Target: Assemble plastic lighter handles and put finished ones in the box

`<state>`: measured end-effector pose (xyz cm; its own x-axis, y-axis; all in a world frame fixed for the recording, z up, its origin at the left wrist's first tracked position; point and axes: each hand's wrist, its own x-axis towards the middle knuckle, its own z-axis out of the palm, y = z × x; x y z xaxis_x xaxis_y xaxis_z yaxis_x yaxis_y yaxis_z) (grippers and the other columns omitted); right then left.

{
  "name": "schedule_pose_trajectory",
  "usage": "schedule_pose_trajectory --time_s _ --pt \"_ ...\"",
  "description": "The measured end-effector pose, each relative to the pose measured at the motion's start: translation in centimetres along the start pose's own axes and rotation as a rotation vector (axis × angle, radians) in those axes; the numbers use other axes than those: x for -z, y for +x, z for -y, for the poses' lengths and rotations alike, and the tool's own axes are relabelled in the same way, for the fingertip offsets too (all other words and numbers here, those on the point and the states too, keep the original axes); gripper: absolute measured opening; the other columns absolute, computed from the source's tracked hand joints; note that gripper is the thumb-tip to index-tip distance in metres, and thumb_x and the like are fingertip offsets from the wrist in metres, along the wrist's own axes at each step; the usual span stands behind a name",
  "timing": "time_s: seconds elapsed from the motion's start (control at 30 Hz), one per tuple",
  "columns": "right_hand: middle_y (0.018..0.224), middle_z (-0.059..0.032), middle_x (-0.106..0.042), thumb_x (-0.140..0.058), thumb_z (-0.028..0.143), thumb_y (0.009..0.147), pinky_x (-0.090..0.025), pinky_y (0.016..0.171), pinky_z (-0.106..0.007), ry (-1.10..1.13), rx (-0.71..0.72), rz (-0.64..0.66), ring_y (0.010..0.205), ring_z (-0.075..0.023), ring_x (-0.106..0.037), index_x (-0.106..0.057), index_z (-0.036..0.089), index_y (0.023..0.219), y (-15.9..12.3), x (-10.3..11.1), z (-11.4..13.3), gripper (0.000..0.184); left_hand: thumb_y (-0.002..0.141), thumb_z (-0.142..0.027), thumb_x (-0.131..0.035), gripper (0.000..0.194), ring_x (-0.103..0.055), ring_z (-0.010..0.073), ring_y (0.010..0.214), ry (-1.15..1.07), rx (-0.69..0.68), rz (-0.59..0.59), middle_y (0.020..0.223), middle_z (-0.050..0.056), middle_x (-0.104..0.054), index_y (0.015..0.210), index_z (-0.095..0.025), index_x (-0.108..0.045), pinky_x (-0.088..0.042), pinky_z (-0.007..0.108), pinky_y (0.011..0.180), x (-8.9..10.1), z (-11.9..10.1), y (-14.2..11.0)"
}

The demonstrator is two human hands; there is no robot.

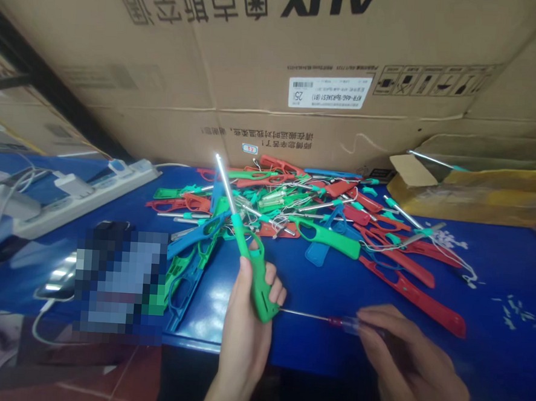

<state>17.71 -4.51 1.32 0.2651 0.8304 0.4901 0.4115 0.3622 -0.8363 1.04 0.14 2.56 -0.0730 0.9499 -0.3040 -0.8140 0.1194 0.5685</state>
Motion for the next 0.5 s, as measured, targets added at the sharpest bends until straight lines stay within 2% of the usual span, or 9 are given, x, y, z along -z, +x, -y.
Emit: schedule_pose_trajectory --time_s 0.17,0.33,0.5 --pt "0.080 0.0025 -0.073 -0.067 0.024 0.096 -0.054 0.056 -0.019 -0.042 0.115 0.118 0.065 -0.0127 -0.069 -0.072 0.031 0.099 0.1 0.7 0.0 0.009 0.104 -0.047 -0.058 0.030 -0.035 0.0090 0.059 0.029 -0.014 0.005 0.076 -0.003 -0.040 0.123 -0.024 -0.063 -0.039 0.020 0.055 0.0 0.0 -0.1" --pt "0.092 -0.0001 -0.074 -0.063 0.023 0.099 -0.058 0.063 -0.017 -0.129 0.189 0.309 0.075 -0.0131 -0.073 -0.071 0.029 0.112 0.2 1.7 0.2 0.016 0.100 -0.049 -0.065 0.034 -0.037 0.0093 0.061 0.130 -0.098 -0.017 0.078 -0.003 -0.044 0.123 -0.023 -0.064 -0.039 0.020 0.057 0.0 0.4 -0.3" --pt "0.089 0.0024 -0.074 -0.068 0.024 0.096 -0.057 0.064 -0.014 -0.146 0.193 0.343 0.071 -0.0111 -0.074 -0.070 0.028 0.099 0.6 1.9 -0.3 0.005 0.094 -0.054 -0.072 0.043 -0.038 0.0095 0.062 0.217 -0.148 -0.051 0.078 -0.002 -0.047 0.119 -0.019 -0.067 -0.038 0.021 0.057 0.0 0.8 -0.4"
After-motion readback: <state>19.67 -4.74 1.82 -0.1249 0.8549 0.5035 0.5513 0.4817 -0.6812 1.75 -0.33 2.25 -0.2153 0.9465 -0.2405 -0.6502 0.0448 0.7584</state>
